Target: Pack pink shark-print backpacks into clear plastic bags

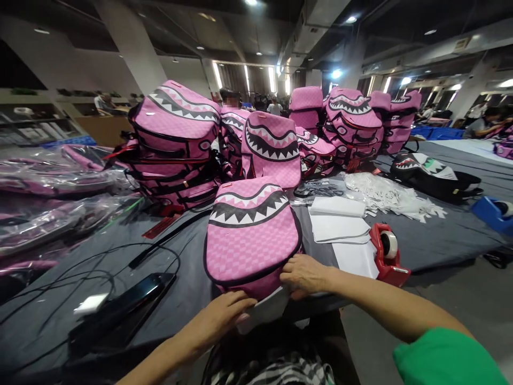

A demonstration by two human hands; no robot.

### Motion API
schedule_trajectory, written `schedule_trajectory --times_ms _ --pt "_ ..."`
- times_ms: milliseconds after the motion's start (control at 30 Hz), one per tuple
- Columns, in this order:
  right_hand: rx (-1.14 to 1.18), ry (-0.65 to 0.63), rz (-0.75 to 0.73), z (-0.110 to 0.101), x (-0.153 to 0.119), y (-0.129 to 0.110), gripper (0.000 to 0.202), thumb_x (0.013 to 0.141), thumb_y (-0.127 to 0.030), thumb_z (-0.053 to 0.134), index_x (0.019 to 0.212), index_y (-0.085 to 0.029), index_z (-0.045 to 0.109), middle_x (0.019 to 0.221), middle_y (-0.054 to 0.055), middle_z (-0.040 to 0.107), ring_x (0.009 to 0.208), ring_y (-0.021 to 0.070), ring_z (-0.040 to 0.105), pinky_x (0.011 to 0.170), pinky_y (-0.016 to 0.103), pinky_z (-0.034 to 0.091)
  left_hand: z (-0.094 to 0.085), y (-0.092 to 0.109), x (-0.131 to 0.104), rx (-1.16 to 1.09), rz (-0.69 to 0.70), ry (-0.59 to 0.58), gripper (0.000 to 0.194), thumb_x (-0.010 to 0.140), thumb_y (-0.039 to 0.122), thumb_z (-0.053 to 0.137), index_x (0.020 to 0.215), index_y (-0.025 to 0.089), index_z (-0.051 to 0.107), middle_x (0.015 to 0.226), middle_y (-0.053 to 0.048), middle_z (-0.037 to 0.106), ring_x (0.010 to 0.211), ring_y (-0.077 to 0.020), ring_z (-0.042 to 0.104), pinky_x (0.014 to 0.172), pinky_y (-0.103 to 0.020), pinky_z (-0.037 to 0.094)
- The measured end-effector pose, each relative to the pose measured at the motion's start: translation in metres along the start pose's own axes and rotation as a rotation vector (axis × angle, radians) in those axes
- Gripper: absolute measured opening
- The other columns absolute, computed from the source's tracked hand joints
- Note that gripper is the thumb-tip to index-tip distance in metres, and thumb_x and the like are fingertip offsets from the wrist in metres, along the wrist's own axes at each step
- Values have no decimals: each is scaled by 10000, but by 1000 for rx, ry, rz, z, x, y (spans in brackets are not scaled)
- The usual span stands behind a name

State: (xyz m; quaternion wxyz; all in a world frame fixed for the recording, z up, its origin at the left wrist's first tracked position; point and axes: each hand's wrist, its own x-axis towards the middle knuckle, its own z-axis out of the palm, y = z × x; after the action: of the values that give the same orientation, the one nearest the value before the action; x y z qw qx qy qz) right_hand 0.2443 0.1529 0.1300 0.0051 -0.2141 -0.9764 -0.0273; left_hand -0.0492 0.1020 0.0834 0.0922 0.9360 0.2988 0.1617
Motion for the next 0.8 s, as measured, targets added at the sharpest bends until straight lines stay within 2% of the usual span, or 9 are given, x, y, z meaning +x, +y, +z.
schedule_trajectory --times_ms 133,233,400,500,600,700,800 --pt "64 30 -42 -21 17 6 352 825 -497 736 746 -194 574 713 0 590 690 154 511 598 288 284 -31 3 7 -84 -111 -101 224 985 212 502 1151 229 652 1006 -33 682 894 -164 651 778 -254 506" --pt "105 63 -87 -49 29 12 391 824 -514 741 710 -195 545 697 -8 565 666 142 496 584 277 280 -66 4 15 -66 -107 -155 157 969 205 524 1003 216 677 926 -19 645 832 -146 628 715 -226 477" --pt "175 164 -102 -121 42 20 366 754 -432 823 794 -198 545 775 -11 568 720 144 508 632 253 316 -138 3 26 52 -87 -6 113 909 193 612 1020 214 619 974 -17 621 891 -158 608 751 -240 476" --pt "107 279 -62 -148 47 23 334 761 -346 810 805 -204 511 778 -12 551 713 147 483 630 256 305 -169 9 36 199 -78 141 109 884 222 656 955 195 578 936 -17 604 865 -175 593 727 -265 472" --pt "-58 498 -6 -147 54 21 222 837 -290 677 800 -212 472 770 13 540 704 173 450 636 286 302 -176 12 47 324 -73 324 155 874 250 679 887 196 535 881 -9 594 814 -178 579 681 -274 456" --pt "-149 724 121 -130 61 12 154 859 -266 551 784 -226 423 743 23 510 680 192 411 626 308 293 -167 7 56 512 -67 549 144 902 152 583 800 200 495 777 -1 548 712 -170 531 613 -275 413" --pt "-149 745 101 -115 65 3 166 860 -296 534 790 -231 399 726 14 487 663 191 402 606 310 284 -156 -2 58 752 5 716 260 911 22 415 735 207 462 701 -3 497 640 -171 475 591 -291 380"
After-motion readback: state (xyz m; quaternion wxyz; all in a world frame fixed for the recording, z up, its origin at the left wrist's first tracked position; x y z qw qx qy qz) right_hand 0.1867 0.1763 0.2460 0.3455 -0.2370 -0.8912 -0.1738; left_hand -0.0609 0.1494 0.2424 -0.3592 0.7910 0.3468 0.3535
